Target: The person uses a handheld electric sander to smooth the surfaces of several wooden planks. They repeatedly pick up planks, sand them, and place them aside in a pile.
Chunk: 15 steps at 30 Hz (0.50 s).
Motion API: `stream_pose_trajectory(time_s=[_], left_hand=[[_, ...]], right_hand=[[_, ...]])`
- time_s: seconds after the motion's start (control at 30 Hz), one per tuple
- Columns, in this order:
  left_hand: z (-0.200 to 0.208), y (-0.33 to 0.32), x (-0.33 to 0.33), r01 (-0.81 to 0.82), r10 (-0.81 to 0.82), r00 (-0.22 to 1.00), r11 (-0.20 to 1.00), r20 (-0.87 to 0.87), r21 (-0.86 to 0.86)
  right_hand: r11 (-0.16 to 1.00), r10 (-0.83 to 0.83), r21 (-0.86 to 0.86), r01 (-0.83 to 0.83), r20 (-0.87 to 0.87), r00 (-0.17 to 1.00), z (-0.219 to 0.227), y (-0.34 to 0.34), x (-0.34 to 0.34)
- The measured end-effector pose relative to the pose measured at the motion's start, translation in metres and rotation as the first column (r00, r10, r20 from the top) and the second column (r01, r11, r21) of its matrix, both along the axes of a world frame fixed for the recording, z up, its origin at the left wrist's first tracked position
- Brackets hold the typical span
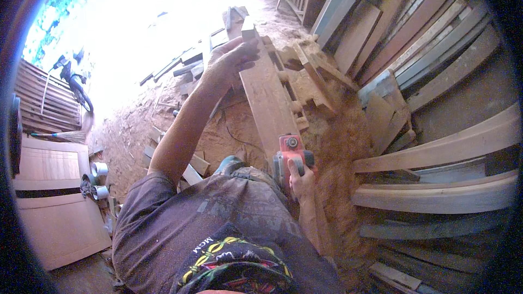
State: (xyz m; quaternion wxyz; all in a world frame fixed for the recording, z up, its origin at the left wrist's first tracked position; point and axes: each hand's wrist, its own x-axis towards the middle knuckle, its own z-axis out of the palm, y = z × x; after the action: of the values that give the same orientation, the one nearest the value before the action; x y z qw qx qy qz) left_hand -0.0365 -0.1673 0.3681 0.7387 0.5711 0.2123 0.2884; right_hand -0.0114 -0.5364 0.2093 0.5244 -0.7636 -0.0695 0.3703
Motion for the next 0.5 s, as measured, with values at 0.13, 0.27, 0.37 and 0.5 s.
stream_pose_trajectory(time_s=[0.13,0.27,0.37,0.5], left_hand=[[0.004,-0.003,-0.001,-0.010,0.010,0.999,1.000,-0.043,-0.003],[0.003,-0.004,0.001,-0.006,0.006,0.998,1.000,-0.059,0.005],[-0.010,-0.010,-0.001,0.067,-0.068,0.995,0.998,-0.072,-0.011],[-0.079,-0.059,-0.032,0.180,-0.191,0.973,0.980,-0.134,-0.085]], right_hand=[[1.000,0.015,0.009,-0.015,0.019,1.000,0.002,0.001,0.000],[1.000,0.017,0.019,-0.017,0.023,1.000,-0.001,0.001,0.002],[0.999,-0.013,0.042,0.012,0.033,0.999,-0.006,-0.003,0.003],[1.000,-0.002,0.024,0.002,-0.013,1.000,0.007,-0.007,-0.004]])
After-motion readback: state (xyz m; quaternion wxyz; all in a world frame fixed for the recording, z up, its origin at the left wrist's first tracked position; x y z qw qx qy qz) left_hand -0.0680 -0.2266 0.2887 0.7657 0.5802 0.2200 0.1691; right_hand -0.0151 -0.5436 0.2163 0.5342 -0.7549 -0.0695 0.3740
